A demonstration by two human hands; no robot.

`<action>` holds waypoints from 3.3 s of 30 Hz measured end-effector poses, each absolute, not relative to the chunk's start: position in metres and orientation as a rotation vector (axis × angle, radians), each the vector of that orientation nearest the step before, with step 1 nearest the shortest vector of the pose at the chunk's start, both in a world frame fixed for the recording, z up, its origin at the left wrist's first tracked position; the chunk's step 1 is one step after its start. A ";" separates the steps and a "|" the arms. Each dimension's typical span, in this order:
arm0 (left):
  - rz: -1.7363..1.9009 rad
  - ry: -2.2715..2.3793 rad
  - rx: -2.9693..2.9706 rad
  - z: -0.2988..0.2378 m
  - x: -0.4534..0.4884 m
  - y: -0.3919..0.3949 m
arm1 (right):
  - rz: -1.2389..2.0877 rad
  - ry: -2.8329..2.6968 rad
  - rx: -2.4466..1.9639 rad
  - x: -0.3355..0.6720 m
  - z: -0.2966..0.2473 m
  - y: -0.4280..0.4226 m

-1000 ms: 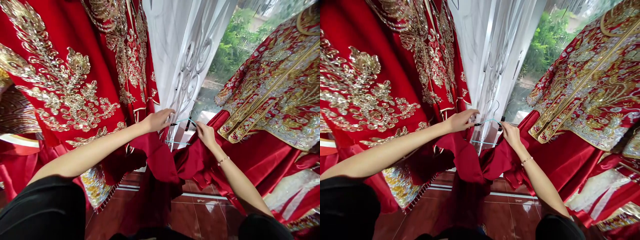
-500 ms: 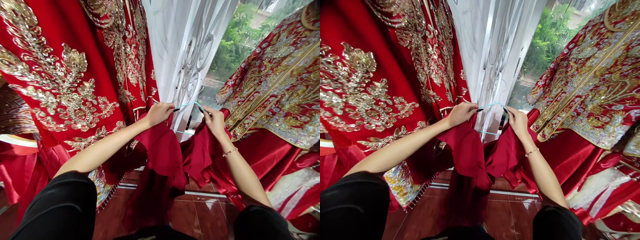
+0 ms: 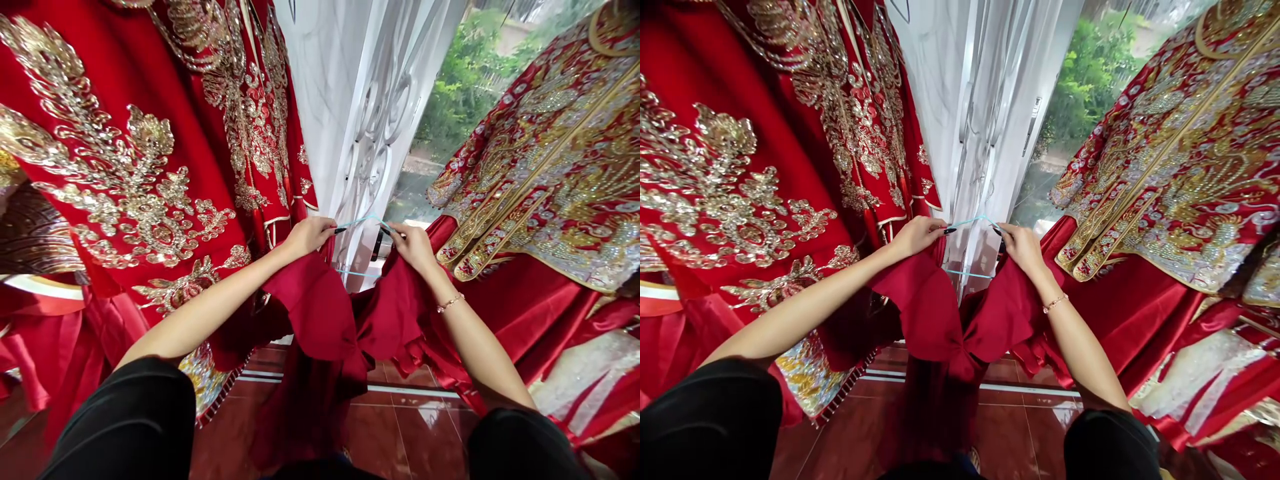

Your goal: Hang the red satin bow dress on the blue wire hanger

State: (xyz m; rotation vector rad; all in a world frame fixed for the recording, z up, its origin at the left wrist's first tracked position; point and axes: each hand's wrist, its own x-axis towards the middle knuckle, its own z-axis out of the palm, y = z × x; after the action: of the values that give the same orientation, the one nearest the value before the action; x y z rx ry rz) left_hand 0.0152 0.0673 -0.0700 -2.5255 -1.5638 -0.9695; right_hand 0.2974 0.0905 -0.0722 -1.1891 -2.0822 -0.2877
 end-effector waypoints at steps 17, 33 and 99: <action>-1.499 -1.374 -2.128 -0.159 -0.003 -0.006 | -0.004 -1.287 -1.006 0.334 -0.182 0.035; -1.552 -1.554 -1.896 -0.150 0.054 -0.008 | -0.177 -1.443 -1.368 0.278 -0.174 0.041; -1.275 -1.430 -2.245 -0.093 0.049 0.032 | -0.137 -1.430 -1.216 0.332 -0.111 0.043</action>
State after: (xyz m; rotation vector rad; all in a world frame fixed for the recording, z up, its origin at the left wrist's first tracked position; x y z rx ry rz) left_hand 0.0489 0.0324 -0.0934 -2.2450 -1.4302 -1.2751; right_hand 0.3324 0.0435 -0.1112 -1.2158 -1.4300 -0.1374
